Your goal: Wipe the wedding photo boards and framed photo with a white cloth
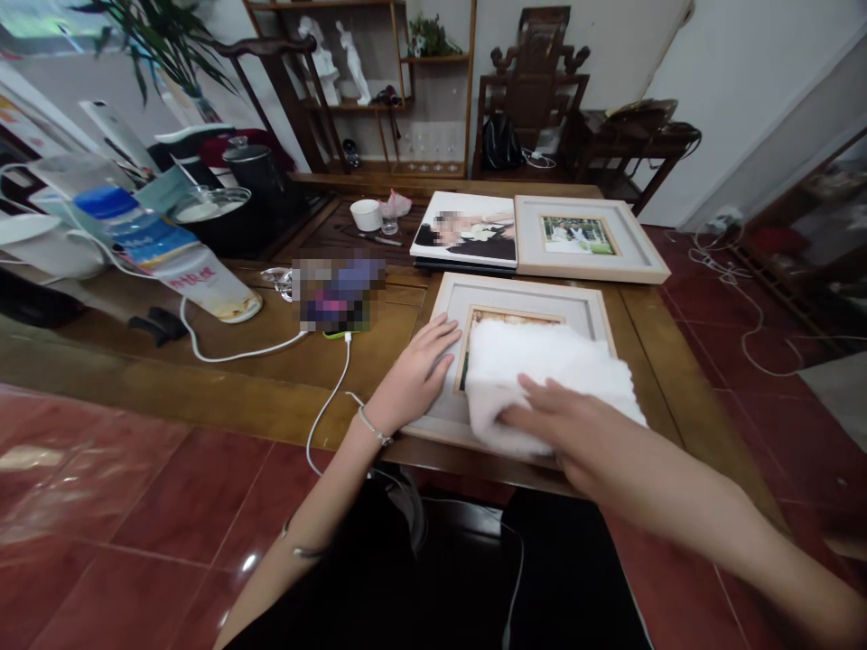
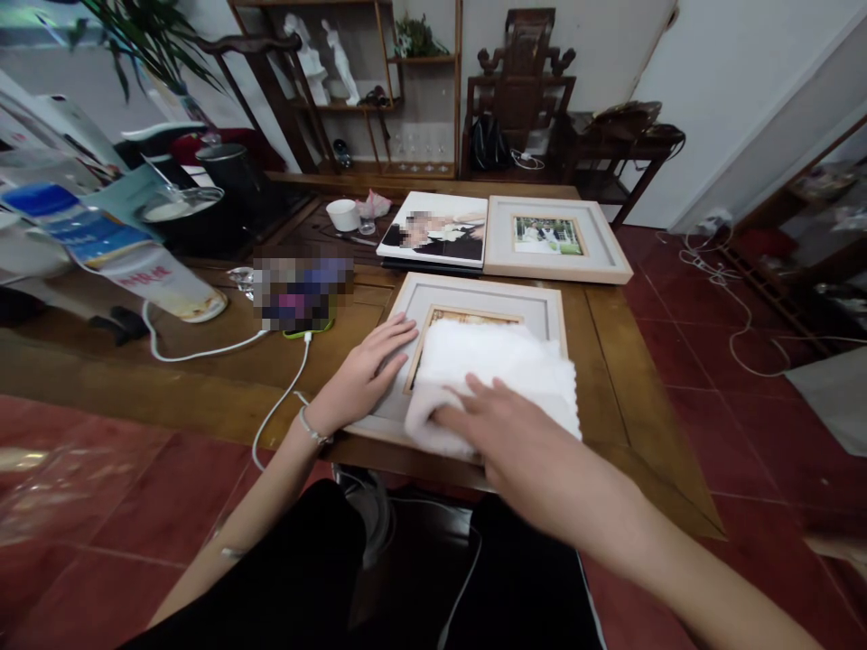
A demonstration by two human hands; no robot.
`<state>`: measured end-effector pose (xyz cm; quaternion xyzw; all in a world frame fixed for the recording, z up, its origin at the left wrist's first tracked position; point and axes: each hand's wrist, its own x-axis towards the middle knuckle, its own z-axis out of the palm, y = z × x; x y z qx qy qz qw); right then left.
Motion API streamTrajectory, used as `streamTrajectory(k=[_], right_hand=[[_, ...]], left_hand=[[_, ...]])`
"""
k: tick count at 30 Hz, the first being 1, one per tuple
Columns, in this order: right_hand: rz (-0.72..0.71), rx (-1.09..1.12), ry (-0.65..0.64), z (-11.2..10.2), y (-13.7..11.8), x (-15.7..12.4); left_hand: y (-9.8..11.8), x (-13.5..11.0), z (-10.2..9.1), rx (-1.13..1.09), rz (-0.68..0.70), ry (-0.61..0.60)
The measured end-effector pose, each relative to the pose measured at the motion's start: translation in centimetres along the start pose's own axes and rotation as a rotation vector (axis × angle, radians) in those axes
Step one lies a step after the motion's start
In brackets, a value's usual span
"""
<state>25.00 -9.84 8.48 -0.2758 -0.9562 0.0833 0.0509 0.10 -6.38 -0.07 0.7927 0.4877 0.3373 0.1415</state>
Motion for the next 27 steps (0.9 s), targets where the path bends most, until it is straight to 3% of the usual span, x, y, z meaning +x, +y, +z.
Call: streamTrajectory(k=[4,7,11,15,18,22,27], right_hand=[[-0.041,0.072,-0.032,-1.1,-3.1,-2.3],[0.006,0.082,-0.042,-0.7,-3.0,-1.8],[0.104,-0.037,-0.019,1.1,0.6,0.9],[0.212,-0.225,0.144,2.6,5.2,3.8],[0.214,-0.260,0.156,2.7,6.5,5.3],[0.147,-0.168,0.011,2.2,4.4,5.4],[0.000,-0.006,-0.132,1.9,0.2,1.4]], left_hand=[[0.0,0.0,0.0,0.008,0.002,0.001],[-0.1,0.0,0.0,0.012,0.002,0.001],[0.0,-0.1,0.0,0.013,0.001,0.004],[0.1,-0.1,0.0,-0.001,-0.001,0.003],[0.2,0.0,-0.1,-0.014,-0.004,0.007],[0.1,-0.1,-0.1,-0.009,-0.011,-0.002],[0.0,-0.1,0.0,0.018,-0.004,-0.006]])
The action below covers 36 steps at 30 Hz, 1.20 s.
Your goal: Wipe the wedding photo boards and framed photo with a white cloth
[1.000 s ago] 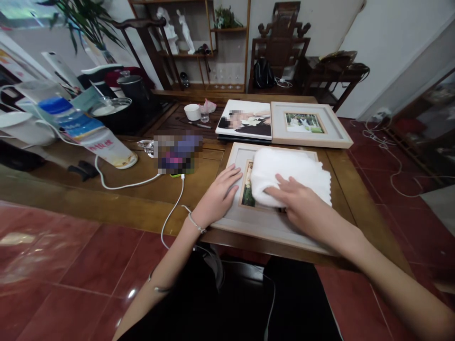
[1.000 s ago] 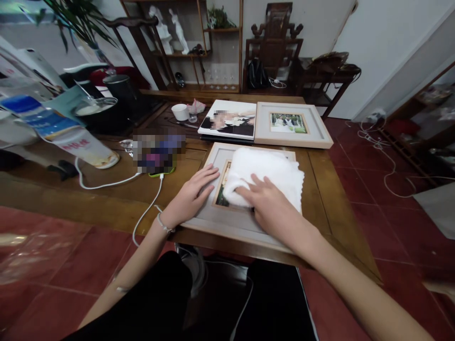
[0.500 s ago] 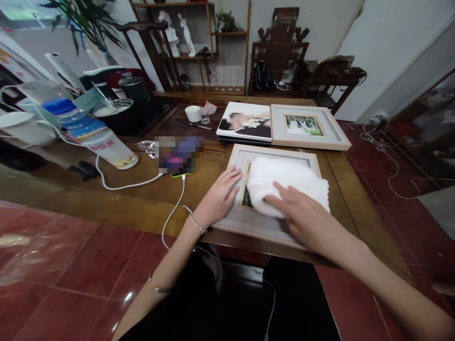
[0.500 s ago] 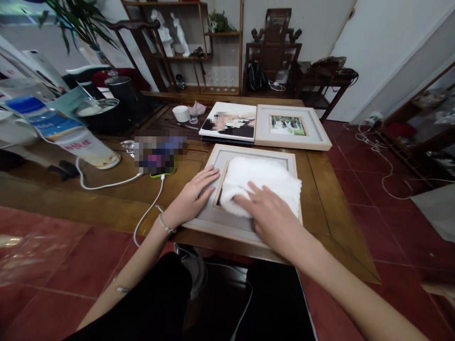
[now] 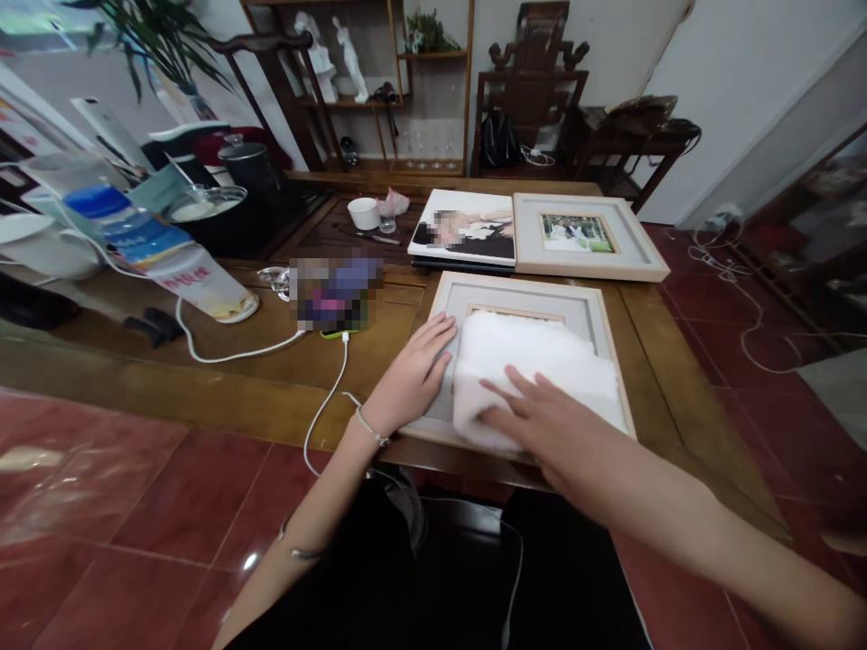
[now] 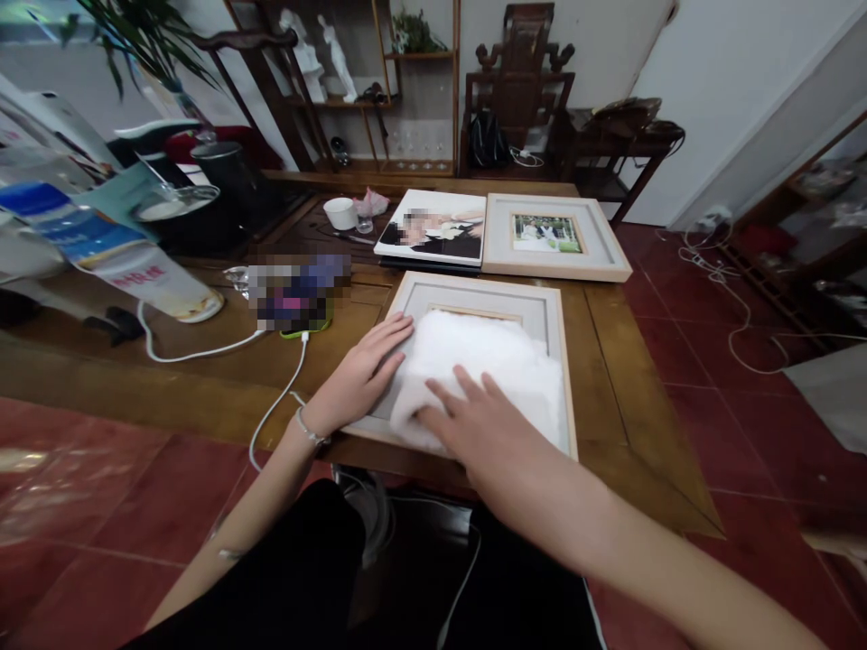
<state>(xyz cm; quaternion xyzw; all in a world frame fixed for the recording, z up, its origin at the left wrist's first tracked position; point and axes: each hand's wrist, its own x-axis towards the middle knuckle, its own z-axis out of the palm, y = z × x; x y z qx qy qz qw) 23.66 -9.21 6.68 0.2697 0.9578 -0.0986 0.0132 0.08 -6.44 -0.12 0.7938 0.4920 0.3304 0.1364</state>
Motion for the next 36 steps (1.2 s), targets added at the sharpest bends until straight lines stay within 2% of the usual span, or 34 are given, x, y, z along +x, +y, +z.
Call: streamTrajectory(k=[4,7,11,15,17,20,24,27,29,32,36], right_hand=[[-0.091,0.057,0.005,-0.6,-2.0,-3.7],[-0.026,0.075,0.057,-1.4,-2.2,-4.0],[0.108,-0.020,0.089,-1.2,0.7,-0.7],[0.252,-0.201,0.226,-0.2,4.7,3.2],[0.253,-0.243,0.229,0.0,5.6,4.4],[0.158,-0.233,0.158,-0.2,4.7,5.0],[0.077,-0.124,0.041,-0.4,1.6,3.2],[-0.032,-0.016,-0.017,-0.2,-0.1,0.3],[-0.106,0.042,-0.008,-0.2,-0.7,-1.7],[-0.065,0.093,0.018,-0.9,-1.1,-3.4],[0.090,0.032,0.097,-1.2,0.5,-1.8]], left_hand=[[0.0,0.0,0.0,0.010,0.013,-0.002],[-0.1,0.0,0.1,0.005,0.019,0.004],[-0.1,0.0,0.1,-0.001,0.021,0.001],[0.1,0.0,0.0,-0.003,0.006,-0.008],[0.1,0.0,0.0,-0.006,0.005,-0.006],[0.0,0.0,0.0,-0.012,0.010,0.005],[-0.2,-0.1,0.2,-0.018,0.028,0.023],[-0.4,-0.2,0.3,-0.023,0.042,0.036],[-0.4,-0.2,0.3,-0.020,0.041,0.035],[-0.3,-0.2,0.2,-0.015,0.035,0.028],[0.0,0.0,0.0,-0.022,0.011,0.020]])
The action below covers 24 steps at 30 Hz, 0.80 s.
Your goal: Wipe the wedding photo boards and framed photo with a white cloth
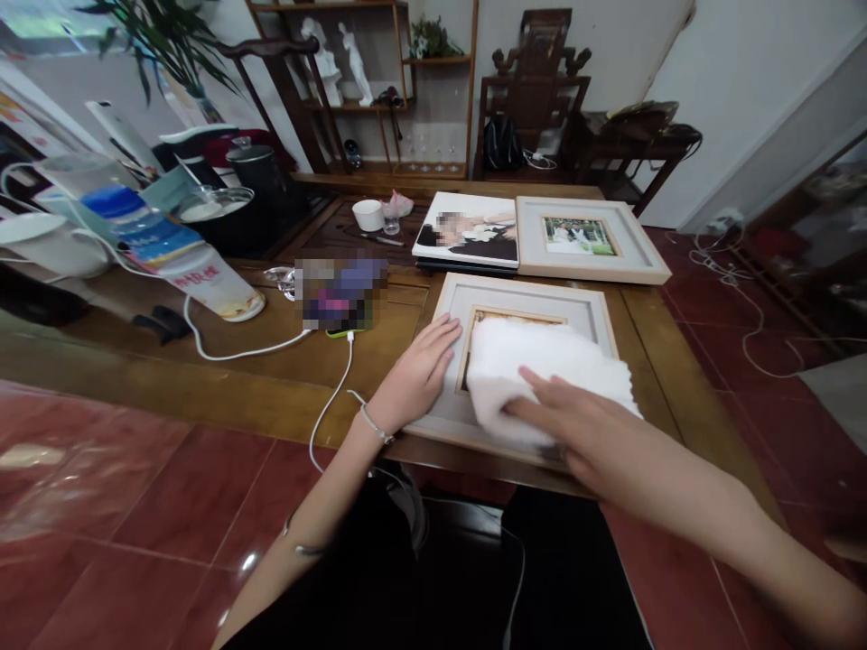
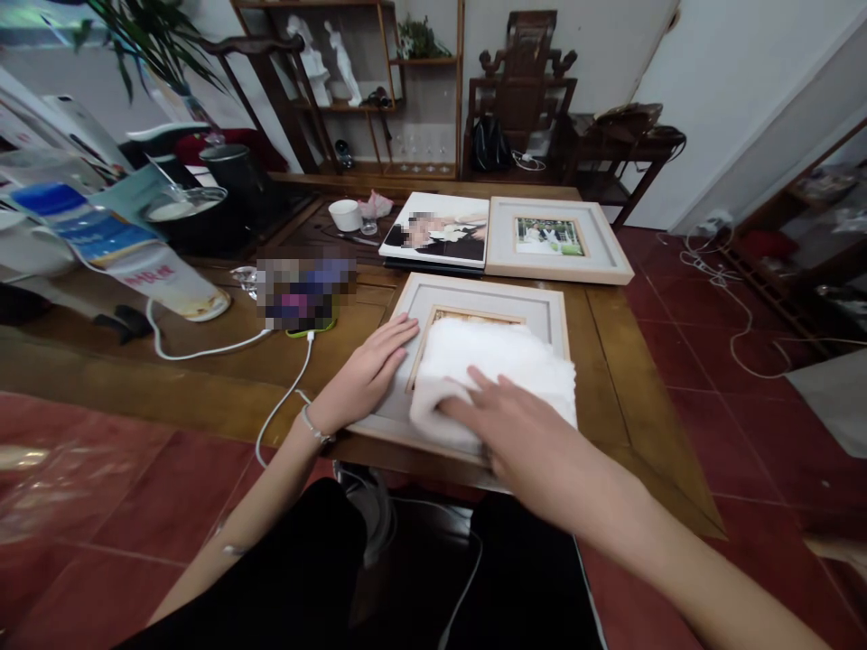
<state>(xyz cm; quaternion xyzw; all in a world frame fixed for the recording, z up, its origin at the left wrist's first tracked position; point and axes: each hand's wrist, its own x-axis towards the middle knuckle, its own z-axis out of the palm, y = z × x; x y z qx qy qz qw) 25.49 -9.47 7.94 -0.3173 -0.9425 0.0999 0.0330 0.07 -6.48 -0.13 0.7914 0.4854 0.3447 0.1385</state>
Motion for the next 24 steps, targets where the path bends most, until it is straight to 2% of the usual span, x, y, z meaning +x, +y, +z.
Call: streamTrajectory(k=[3,6,10,14,18,22,24], right_hand=[[0.112,-0.160,0.106,0.9,2.3,3.1],[0.191,-0.253,0.121,1.7,3.8,5.9],[0.054,-0.227,0.014,1.8,2.4,7.4],[-0.088,-0.167,-0.046,2.0,-1.2,6.5],[-0.113,-0.104,-0.184,1.8,-3.3,4.6],[-0.198,0.076,-0.186,-0.1,-1.4,2.2],[-0.151,0.133,-0.148,-1.5,0.3,1.4]], left_hand=[[0.4,0.2,-0.2,-0.028,-0.002,0.005],[0.8,0.4,-0.4,-0.055,-0.008,0.038],[1.1,0.5,-0.6,-0.098,-0.021,0.092],[1.1,0.4,-0.7,-0.123,-0.031,0.097],[1.1,0.3,-0.6,-0.101,-0.046,0.082],[1.2,0.4,-0.5,-0.061,-0.052,0.009],[1.1,0.4,-0.5,-0.045,-0.024,-0.014]])
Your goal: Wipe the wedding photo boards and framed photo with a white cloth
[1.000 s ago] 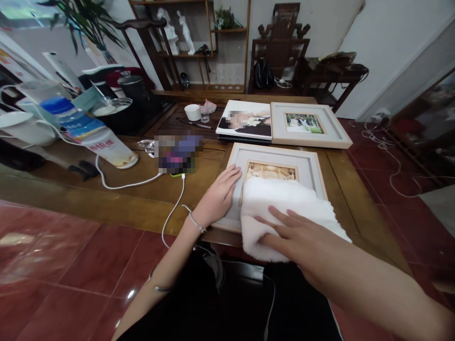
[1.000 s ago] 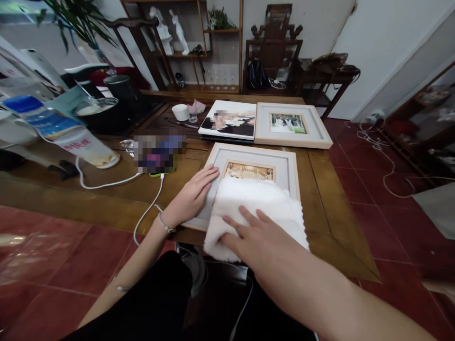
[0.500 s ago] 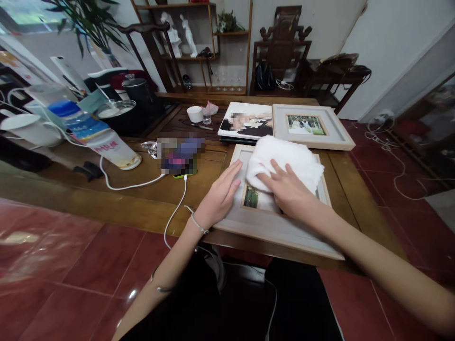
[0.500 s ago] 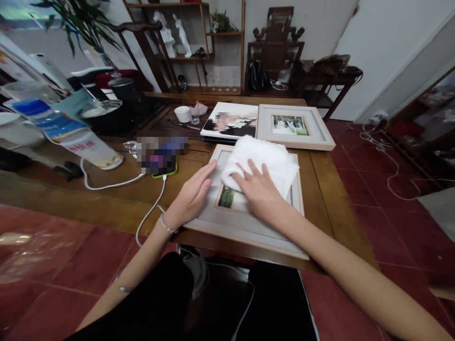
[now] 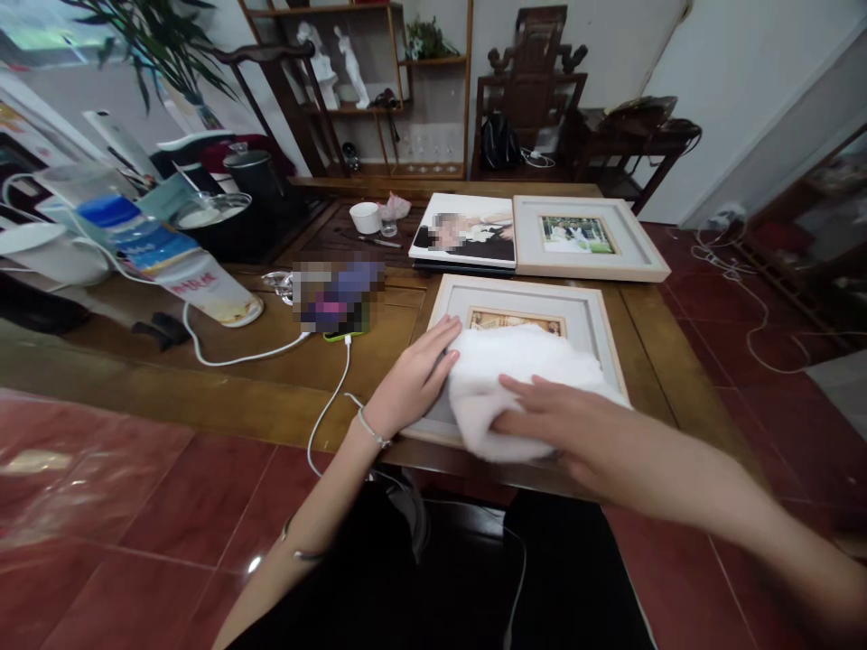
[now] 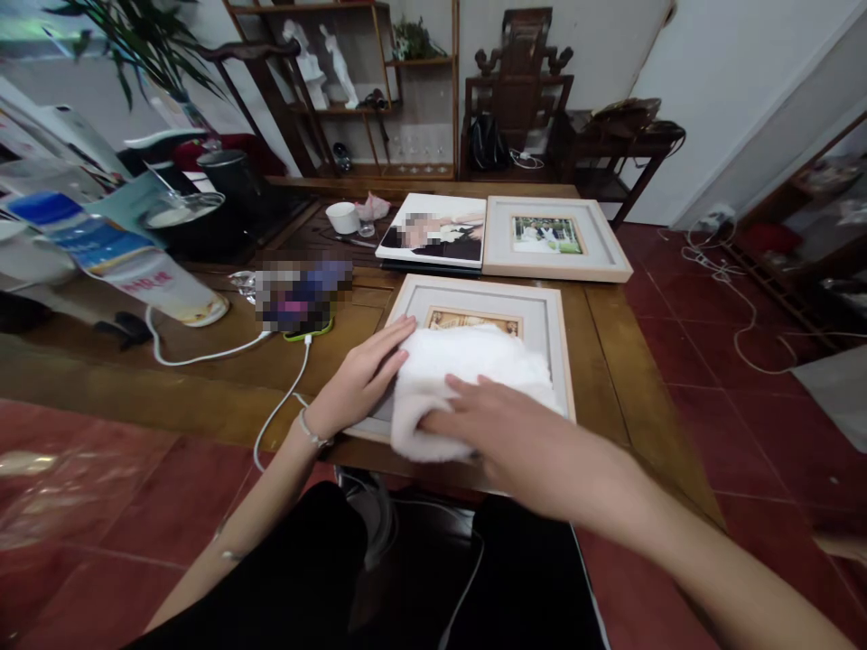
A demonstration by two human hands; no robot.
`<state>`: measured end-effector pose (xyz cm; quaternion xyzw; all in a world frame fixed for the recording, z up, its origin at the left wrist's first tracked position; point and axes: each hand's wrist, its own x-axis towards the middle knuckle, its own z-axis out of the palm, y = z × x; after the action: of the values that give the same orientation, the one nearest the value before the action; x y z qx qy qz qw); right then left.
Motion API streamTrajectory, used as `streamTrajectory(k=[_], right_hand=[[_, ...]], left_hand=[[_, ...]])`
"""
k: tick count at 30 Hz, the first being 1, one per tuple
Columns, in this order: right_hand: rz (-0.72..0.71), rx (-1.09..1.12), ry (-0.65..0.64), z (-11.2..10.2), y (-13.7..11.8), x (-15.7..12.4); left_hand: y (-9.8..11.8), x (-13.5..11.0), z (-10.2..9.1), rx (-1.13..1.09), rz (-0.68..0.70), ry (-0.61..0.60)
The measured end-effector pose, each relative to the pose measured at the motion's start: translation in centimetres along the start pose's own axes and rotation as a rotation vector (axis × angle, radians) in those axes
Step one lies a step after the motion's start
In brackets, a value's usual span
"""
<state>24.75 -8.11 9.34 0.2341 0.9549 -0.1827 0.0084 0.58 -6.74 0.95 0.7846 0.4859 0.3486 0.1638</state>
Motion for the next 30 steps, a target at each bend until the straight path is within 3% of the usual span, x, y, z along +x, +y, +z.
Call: streamTrajectory(k=[3,5,7,11,15,21,27,30], right_hand=[[0.129,-0.023,0.250,-1.9,2.0,-0.2],[0.207,-0.105,0.474,-2.4,3.0,0.9],[0.231,-0.216,0.591,-2.1,3.9,2.9],[0.064,-0.337,0.456,-0.3,5.3,7.0],[0.057,-0.419,0.319,1.1,6.0,8.5],[0.119,-0.526,0.274,1.2,6.9,5.3],[0.292,-0.612,0.183,-1.3,7.8,0.5],[0.414,-0.685,0.319,-2.9,8.0,-0.7]], left_hand=[[-0.3,-0.1,0.1,0.014,0.037,-0.010],[-0.6,-0.1,0.3,0.020,0.049,-0.006],[-0.8,-0.2,0.4,0.031,0.056,-0.008],[-0.8,0.0,0.5,0.053,0.058,0.004],[-0.7,0.2,0.5,0.039,0.073,0.022],[-1.0,0.0,0.5,0.024,0.054,0.022],[-1.0,-0.1,0.5,0.020,0.043,0.019],[-1.0,0.0,0.5,0.030,0.031,0.005]])
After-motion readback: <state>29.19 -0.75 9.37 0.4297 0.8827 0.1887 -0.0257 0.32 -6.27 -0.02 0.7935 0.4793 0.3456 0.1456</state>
